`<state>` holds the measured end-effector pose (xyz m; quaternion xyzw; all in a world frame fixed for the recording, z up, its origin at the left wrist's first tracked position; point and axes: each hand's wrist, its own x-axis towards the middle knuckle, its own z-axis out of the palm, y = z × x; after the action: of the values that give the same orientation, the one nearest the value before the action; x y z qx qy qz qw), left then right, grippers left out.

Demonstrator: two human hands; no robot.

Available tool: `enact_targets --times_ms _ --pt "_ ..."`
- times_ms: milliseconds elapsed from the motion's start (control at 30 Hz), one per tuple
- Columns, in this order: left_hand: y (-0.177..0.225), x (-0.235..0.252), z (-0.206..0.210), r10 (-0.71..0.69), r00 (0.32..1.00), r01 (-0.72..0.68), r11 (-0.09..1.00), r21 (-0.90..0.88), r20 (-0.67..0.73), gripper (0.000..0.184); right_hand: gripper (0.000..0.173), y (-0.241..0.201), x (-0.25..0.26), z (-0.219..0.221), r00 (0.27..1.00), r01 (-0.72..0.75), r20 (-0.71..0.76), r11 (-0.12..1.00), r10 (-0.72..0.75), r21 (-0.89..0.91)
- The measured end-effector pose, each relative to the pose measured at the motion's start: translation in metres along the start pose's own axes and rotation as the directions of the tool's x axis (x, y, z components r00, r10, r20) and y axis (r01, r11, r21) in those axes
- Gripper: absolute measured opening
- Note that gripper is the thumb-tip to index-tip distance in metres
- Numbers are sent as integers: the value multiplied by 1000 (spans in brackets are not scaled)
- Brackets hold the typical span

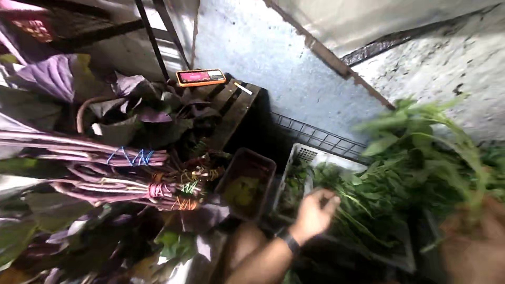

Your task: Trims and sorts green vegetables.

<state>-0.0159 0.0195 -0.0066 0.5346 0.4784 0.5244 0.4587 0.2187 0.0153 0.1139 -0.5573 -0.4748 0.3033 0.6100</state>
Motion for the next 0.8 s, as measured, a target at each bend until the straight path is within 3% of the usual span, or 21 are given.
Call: enact_targets --times_ms 67,133,300,400,500,633,700,800 --pt "5 -5 2 -6 998 16 989 -147 69 32 31 13 -41 32 981 -72 184 997 68 17" --pt "4 -8 0 -37 991 59 982 -177 126 36 34 50 -79 58 940 -90 322 993 111 -80" --pt "-14 -13 -4 -204 965 171 967 191 167 31 39 116 -125 72 918 -188 307 957 251 -221" --pt "-21 -13 1 -396 894 335 902 272 211 47 40 120 -126 65 886 -173 358 926 295 -335" --pt "-23 -7 9 -430 880 361 882 303 204 44 44 119 -119 58 846 -242 371 895 384 -376" --pt "-17 -2 12 -361 915 342 931 128 182 34 33 111 -107 50 843 -414 299 894 447 -171" --pt "-15 -2 11 -363 922 367 930 1 130 32 22 108 -100 48 880 -359 308 931 361 -64" --pt "-13 1 9 -376 925 379 908 -180 50 28 20 103 -91 46 915 -191 364 981 173 13"
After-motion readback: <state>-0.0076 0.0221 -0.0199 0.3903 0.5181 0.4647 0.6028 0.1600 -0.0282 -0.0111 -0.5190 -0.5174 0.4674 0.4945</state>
